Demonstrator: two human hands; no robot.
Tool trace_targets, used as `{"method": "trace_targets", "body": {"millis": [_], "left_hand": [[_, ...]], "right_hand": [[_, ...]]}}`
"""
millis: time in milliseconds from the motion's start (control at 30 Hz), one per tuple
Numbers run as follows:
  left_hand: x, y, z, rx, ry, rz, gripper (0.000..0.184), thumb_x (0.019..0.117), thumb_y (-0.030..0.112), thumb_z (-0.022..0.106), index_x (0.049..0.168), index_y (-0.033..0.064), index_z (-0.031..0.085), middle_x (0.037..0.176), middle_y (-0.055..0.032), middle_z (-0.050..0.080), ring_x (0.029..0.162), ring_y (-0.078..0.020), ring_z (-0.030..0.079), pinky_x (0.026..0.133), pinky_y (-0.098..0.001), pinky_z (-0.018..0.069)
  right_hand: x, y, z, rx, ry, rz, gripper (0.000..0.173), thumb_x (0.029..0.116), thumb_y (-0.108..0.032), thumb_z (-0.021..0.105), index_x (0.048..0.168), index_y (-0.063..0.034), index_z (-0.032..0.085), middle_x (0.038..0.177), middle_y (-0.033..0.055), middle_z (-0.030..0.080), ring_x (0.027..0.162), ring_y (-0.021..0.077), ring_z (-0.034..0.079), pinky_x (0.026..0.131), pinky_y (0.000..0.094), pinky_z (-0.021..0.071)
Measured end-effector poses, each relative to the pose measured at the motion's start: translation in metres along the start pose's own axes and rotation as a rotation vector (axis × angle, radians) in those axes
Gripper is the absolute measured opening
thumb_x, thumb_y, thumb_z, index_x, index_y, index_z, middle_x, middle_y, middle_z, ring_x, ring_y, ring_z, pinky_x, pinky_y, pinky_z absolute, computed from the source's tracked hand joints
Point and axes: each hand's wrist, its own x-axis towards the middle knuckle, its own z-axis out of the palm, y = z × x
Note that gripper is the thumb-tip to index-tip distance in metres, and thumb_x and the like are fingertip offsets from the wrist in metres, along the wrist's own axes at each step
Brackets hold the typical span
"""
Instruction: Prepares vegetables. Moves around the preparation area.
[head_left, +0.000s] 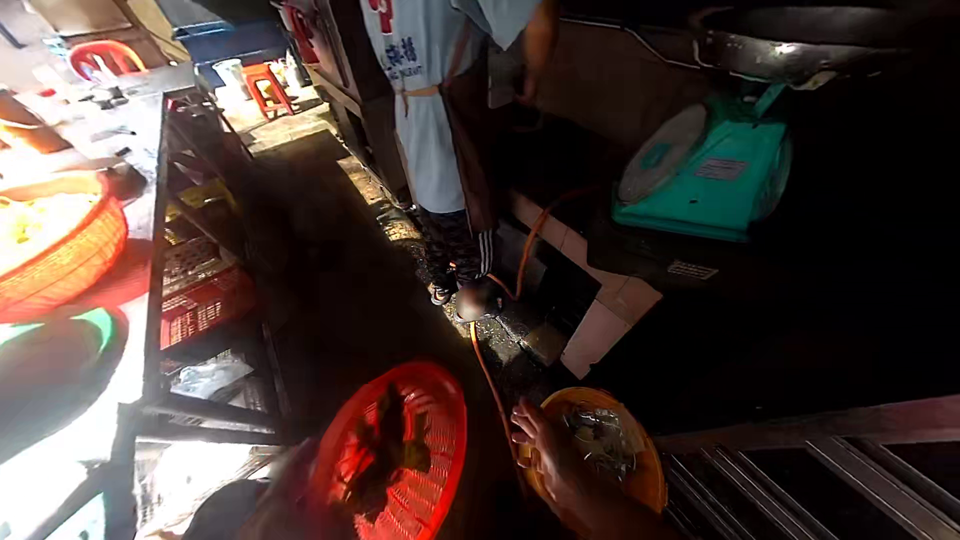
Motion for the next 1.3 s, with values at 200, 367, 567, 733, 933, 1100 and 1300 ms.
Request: {"method": "trace_targets", "body": {"millis": [200,367,567,733,933,1100,1300], "left_hand": [[0.030,0.072,0.168,0.171,-0.227,0.761,0.028,0.1016,0.027,0.052,0.112,0.0100,0.071,0.138,-0.0117,0.066,0.133,-0.0336,0.059,0.113,-0.0644,0.0385],[0.058,0.110,0.226,0.060,-0.152,1.055,0.021,0.1017,0.020,0.039,0.092,0.0190,0.057,0.144,-0.0025,0.062,0.139,-0.0259,0.052,0.115,-0.0605,0.0302],[0.097,0.158,0.221,-0.192,-0.078,1.030,0.004,0.0990,0.023,0.049,0.098,0.0186,0.050,0.142,-0.0021,0.061,0.135,-0.0254,0.052,0.113,-0.0536,0.0342],[0.118,0.153,0.241,-0.243,-0.135,1.069,0.012,0.0953,0.014,0.053,0.085,0.0096,0.056,0.125,-0.0161,0.071,0.112,-0.0314,0.068,0.089,-0.0458,0.0577],[0.145,0.151,0.237,-0.159,-0.022,0.364,0.009,0.0767,0.010,0.057,0.074,0.0122,0.065,0.107,0.0024,0.076,0.088,-0.0056,0.068,0.069,-0.0236,0.0563],[0.160,0.145,0.215,-0.076,0.123,0.365,0.017,0.0832,0.016,0.061,0.093,0.0084,0.073,0.120,-0.0061,0.074,0.104,-0.0151,0.068,0.086,-0.0316,0.0574],[0.109,0.131,0.225,0.031,-0.278,0.917,0.027,0.1023,0.017,0.045,0.100,0.0148,0.072,0.144,-0.0073,0.063,0.135,-0.0266,0.057,0.114,-0.0573,0.0365]], "right_hand": [[0.083,0.020,-0.121,0.353,0.165,0.154,0.080,0.1011,-0.073,0.032,0.152,-0.0131,0.046,0.156,0.0182,0.046,0.138,0.0457,0.048,0.093,0.0761,0.0454],[0.110,0.088,-0.211,0.165,0.467,0.058,0.074,0.1079,-0.061,0.027,0.147,-0.0022,0.050,0.145,0.0229,0.055,0.133,0.0362,0.053,0.105,0.0635,0.0465],[-0.039,-0.062,-0.225,-0.048,0.434,0.703,0.049,0.1150,-0.022,0.021,0.160,-0.0048,0.032,0.161,0.0150,0.040,0.142,0.0266,0.044,0.115,0.0406,0.0353],[0.068,0.152,-0.257,0.123,0.685,0.461,0.088,0.1019,-0.073,0.027,0.147,-0.0004,0.047,0.148,0.0347,0.045,0.132,0.0544,0.049,0.093,0.0776,0.0431],[0.093,0.075,-0.228,0.379,0.410,0.275,0.079,0.1045,-0.069,0.025,0.153,-0.0092,0.042,0.149,0.0217,0.052,0.128,0.0421,0.058,0.094,0.0646,0.0491],[0.111,-0.029,-0.181,0.729,0.174,-0.004,0.093,0.0973,-0.080,0.010,0.149,-0.0114,0.046,0.135,0.0220,0.063,0.112,0.0394,0.068,0.085,0.0562,0.0567],[0.067,-0.168,-0.090,0.452,-0.007,-0.460,0.058,0.1122,-0.024,0.003,0.154,0.0095,0.025,0.155,0.0194,0.045,0.139,0.0167,0.050,0.109,0.0288,0.0440]]}}
